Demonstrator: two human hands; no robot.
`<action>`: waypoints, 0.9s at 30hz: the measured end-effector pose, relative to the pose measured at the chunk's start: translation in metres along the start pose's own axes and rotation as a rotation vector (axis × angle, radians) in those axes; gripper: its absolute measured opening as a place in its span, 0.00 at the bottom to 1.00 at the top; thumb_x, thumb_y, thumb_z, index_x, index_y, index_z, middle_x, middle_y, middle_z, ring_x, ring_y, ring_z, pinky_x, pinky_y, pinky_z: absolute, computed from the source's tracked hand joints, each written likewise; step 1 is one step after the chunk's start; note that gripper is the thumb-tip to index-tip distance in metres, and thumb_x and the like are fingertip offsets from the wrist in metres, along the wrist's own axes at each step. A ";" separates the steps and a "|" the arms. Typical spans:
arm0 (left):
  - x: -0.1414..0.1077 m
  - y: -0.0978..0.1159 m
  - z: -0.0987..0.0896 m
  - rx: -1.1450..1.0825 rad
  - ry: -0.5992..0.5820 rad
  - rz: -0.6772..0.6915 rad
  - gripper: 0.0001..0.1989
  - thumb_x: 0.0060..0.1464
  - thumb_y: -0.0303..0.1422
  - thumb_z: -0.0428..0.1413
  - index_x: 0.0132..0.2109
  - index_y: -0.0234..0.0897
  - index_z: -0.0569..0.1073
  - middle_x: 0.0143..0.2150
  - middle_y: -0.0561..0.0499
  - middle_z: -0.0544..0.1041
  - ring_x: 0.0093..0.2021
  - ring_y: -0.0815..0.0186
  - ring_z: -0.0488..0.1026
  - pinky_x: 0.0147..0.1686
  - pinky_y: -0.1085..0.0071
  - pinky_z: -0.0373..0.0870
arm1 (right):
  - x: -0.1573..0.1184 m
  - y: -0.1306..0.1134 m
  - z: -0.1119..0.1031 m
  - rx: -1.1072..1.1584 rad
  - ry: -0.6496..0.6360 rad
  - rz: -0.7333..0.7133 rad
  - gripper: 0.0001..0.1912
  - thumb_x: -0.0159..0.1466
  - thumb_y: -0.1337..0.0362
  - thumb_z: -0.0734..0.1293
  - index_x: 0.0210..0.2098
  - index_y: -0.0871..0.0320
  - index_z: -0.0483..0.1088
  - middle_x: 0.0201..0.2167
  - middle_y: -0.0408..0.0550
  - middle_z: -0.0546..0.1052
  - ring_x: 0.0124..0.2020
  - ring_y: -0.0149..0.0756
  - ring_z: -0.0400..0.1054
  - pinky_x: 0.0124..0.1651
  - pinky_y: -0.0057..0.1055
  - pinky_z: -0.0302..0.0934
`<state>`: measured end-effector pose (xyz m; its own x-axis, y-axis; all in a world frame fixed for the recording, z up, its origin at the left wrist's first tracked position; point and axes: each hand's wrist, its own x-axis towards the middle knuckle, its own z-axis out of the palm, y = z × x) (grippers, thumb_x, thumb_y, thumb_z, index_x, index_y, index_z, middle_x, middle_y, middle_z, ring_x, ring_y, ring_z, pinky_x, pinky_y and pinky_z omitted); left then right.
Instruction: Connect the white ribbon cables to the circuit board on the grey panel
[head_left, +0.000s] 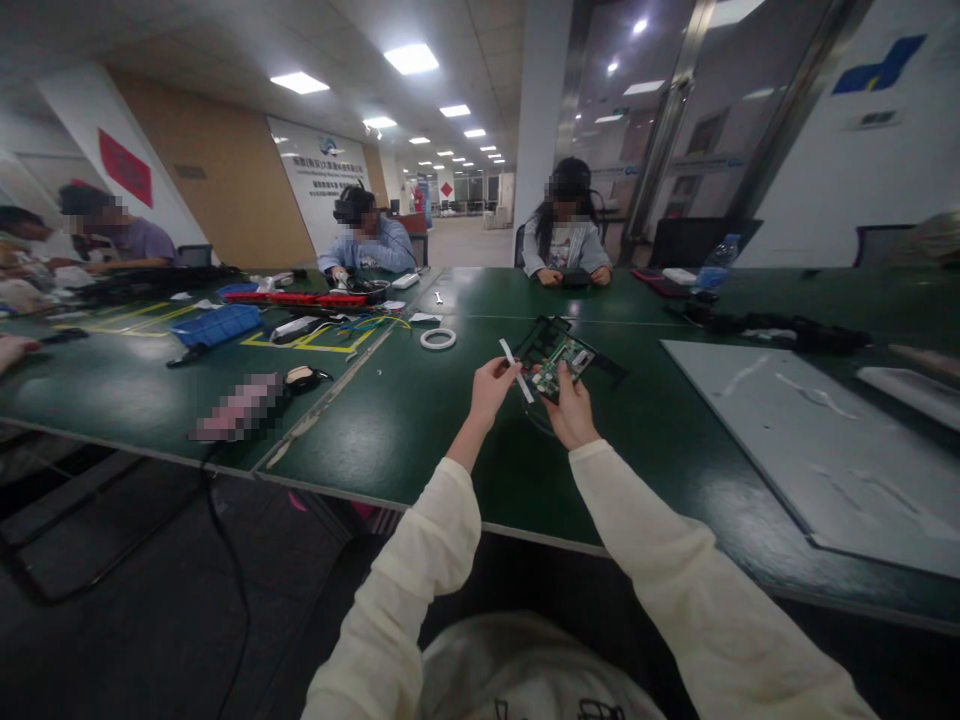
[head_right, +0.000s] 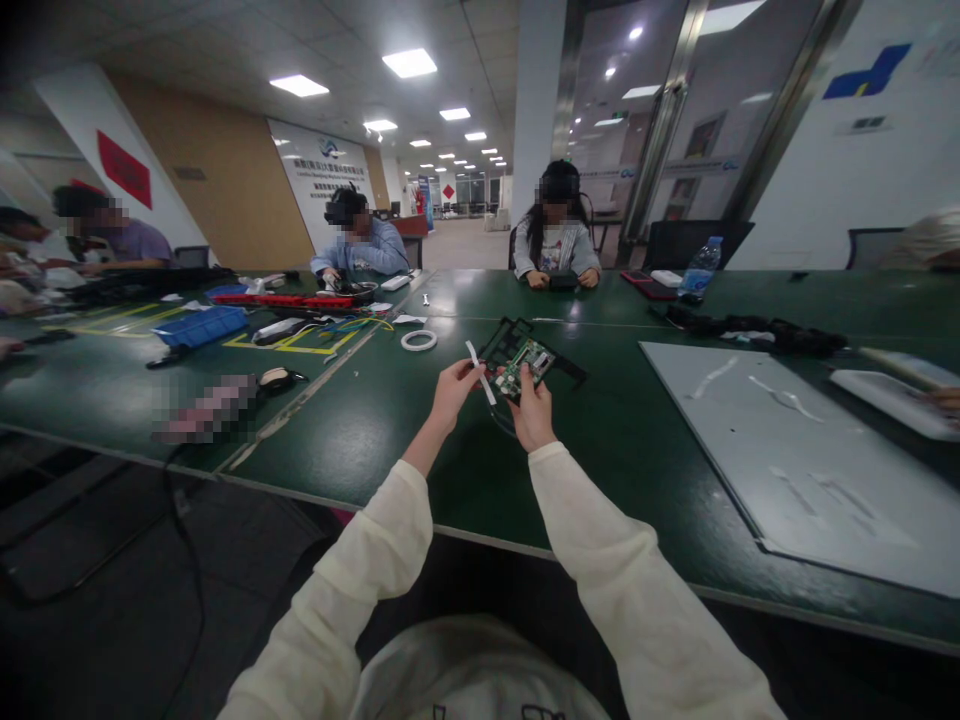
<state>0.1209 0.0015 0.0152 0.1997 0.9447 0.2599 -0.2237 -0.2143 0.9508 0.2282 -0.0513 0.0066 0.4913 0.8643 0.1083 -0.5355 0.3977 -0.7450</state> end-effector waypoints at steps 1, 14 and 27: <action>0.000 0.000 0.000 0.013 -0.011 0.009 0.12 0.45 0.35 0.60 0.37 0.33 0.75 0.32 0.48 0.76 0.32 0.67 0.72 0.31 0.74 0.66 | 0.001 -0.001 -0.001 0.009 0.005 0.007 0.18 0.52 0.53 0.70 0.37 0.57 0.70 0.32 0.43 0.78 0.36 0.34 0.73 0.38 0.32 0.68; -0.004 0.009 -0.010 -0.011 -0.196 -0.068 0.13 0.47 0.30 0.59 0.43 0.34 0.74 0.36 0.47 0.77 0.35 0.67 0.74 0.34 0.73 0.68 | 0.004 -0.001 -0.005 -0.013 0.009 0.060 0.17 0.53 0.53 0.70 0.37 0.56 0.69 0.31 0.43 0.78 0.35 0.35 0.73 0.37 0.33 0.69; -0.006 0.015 -0.006 -0.486 -0.060 -0.500 0.08 0.52 0.32 0.56 0.34 0.30 0.74 0.31 0.47 0.77 0.31 0.68 0.73 0.36 0.72 0.71 | -0.001 -0.008 0.002 -0.257 -0.043 0.253 0.11 0.58 0.57 0.67 0.37 0.56 0.71 0.30 0.43 0.78 0.30 0.32 0.72 0.30 0.27 0.67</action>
<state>0.1109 -0.0056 0.0273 0.4394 0.8827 -0.1666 -0.4899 0.3910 0.7792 0.2310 -0.0545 0.0135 0.3329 0.9398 -0.0777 -0.4437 0.0834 -0.8923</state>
